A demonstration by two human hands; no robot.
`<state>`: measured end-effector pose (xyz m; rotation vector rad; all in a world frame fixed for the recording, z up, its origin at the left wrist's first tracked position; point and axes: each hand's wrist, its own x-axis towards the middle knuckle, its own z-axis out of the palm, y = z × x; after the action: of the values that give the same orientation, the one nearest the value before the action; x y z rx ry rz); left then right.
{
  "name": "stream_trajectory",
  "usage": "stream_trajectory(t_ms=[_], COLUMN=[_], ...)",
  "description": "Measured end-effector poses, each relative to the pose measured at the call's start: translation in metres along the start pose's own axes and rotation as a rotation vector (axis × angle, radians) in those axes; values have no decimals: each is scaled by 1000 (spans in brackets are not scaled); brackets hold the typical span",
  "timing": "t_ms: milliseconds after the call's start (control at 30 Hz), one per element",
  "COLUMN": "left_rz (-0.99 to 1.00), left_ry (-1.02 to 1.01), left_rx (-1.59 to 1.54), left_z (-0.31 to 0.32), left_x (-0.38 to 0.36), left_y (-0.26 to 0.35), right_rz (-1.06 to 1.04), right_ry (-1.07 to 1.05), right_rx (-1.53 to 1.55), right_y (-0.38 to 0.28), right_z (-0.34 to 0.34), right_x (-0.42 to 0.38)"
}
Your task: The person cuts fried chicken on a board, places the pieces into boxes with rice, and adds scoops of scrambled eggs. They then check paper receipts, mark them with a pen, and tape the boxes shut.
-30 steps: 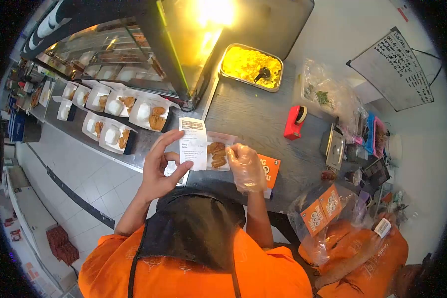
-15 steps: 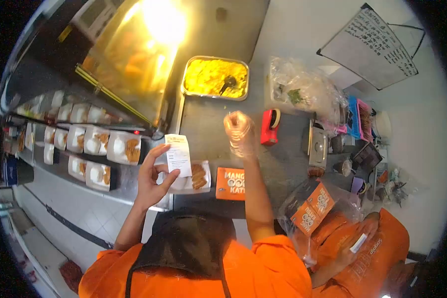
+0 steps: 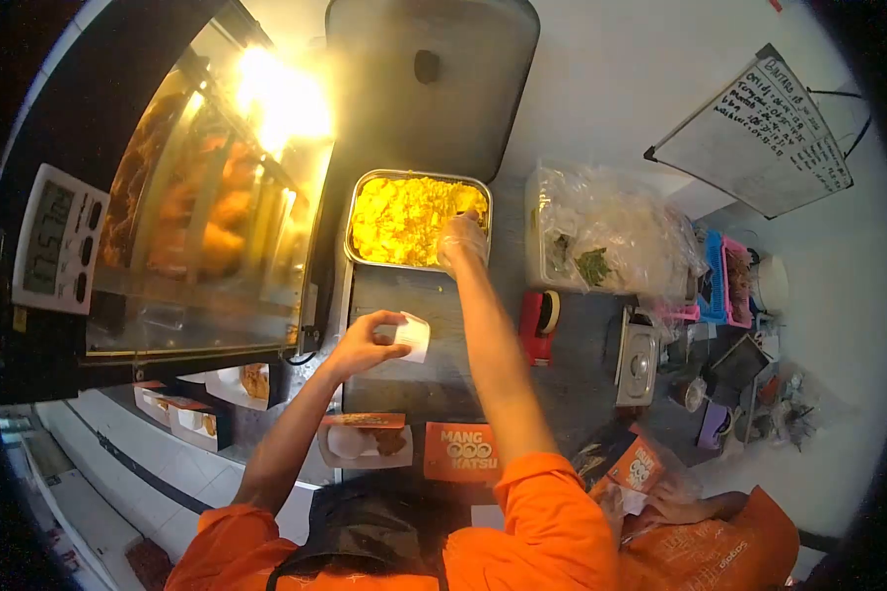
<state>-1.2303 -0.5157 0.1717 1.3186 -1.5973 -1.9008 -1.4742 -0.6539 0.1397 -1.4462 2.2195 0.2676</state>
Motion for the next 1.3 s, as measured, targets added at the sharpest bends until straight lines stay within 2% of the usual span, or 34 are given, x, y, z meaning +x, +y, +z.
stream_trajectory(t_ms=[33,67,133,167,200,267,300,333,400,433,467,533,567,600,667,733,800,867,967,1067,1133,1200,1233,1267,1300], left_rz=[-12,-4,-192,-290,-290,-416,-412,-414,-375,-289,-290,-287,-266,-269,-278,-293,-293,-275,-304,-254,-229,-284,-266,-269,-348], left_ry=[-91,-93,-109,-104,-104,-43,10,17,93,209,211,379,418,418,377,374,429,426,327,390,402,397,315,324,294], left_rx=[116,111,41,-73,-77,-346,-359,-366,-469,-536,-531,-423,-426,-431,-401,-475,-499,-503,-588,-476,-496,-486,-616,-616,-615], left_z=[1,3,11,13,17,21,24,26,30,39,44,51,54,55,52,53,56,57,53,56,57,54,49,45,38], left_x=[19,41,77,77,86,111,118,126,142,154,163,167,166,168,170,170,169,169,171,182,179,174,172,169,153], left_y=[-5,-13,-23,-3,-8,-25,-24,-25,-29,-38,-48,-44,-44,-46,-54,-53,-52,-55,-53,-74,-67,-59,-60,-63,-39], right_rz=[-41,-37,43,42,40,123,8,0,-194,-289,-290,-472,-482,-484,-641,-666,-649,-615,-799,-508,-397,-304,-286,-268,-242], right_ry=[-113,-107,-190,-233,-275,62,170,165,212,212,213,121,55,51,19,2,-243,-282,-200,-787,-962,-1025,-1056,-1087,-1179], right_rx=[-41,-48,26,17,8,22,73,69,-165,-444,-439,-552,-497,-501,-559,-571,-558,-459,-531,274,537,493,513,532,679], right_y=[16,18,19,16,14,-2,10,4,-6,-11,-8,-1,5,9,19,20,16,17,36,66,55,53,55,57,61], right_z=[36,27,-3,-12,-23,-34,-4,-6,-7,-17,-11,-9,-8,-6,1,-8,-23,-20,-7,40,24,5,2,-1,-5], right_x=[56,57,43,31,19,-10,26,25,15,2,6,9,11,15,20,5,-10,-7,30,111,107,94,89,85,81])
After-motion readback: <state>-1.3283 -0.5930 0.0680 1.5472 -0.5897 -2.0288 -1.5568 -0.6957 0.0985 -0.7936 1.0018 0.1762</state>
